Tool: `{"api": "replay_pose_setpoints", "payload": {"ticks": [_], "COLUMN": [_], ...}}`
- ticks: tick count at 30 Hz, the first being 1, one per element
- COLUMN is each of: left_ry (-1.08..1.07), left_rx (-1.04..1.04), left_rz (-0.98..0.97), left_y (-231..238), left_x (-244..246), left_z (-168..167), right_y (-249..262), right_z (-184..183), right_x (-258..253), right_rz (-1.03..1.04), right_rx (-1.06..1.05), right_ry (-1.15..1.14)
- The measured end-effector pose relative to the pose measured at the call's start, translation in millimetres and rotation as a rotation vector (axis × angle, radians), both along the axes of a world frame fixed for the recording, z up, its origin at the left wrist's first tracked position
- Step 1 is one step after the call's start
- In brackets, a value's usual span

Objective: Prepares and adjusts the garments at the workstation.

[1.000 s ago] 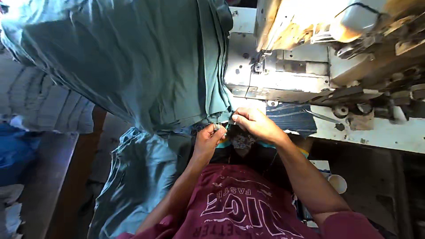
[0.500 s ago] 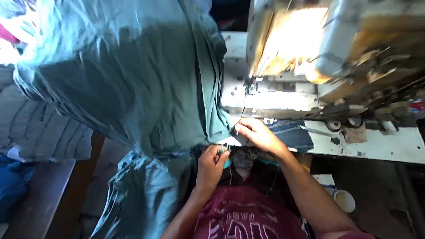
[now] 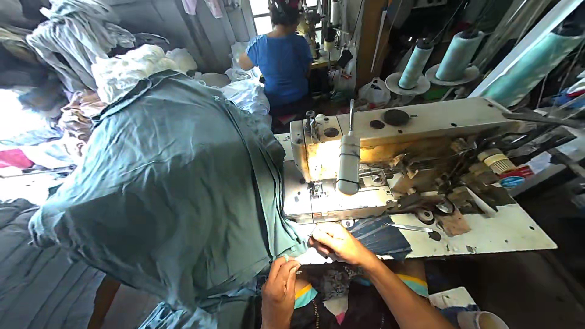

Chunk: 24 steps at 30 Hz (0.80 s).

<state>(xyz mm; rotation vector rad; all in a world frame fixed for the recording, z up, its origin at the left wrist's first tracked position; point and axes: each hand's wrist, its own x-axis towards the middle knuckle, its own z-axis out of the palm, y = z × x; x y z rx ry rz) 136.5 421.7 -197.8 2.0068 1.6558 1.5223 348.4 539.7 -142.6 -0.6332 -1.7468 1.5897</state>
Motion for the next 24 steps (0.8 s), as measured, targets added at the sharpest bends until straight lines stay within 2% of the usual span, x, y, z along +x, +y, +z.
{"api": "replay_pose_setpoints", "payload": {"ticks": [10, 24], "left_ry": [-0.281, -0.3], "left_rx": [-0.25, -0.392], "left_rz": [-0.013, -0.022], "left_y": [-13, -19], "left_x": [0, 4], "left_z": [19, 29], "right_y": [-2, -2], "right_z": [-2, -3], "right_x": [0, 1], "right_rz": [-0.038, -0.036], "right_rx": [0.033, 0.02], "right_ry": [0.024, 0.013]}}
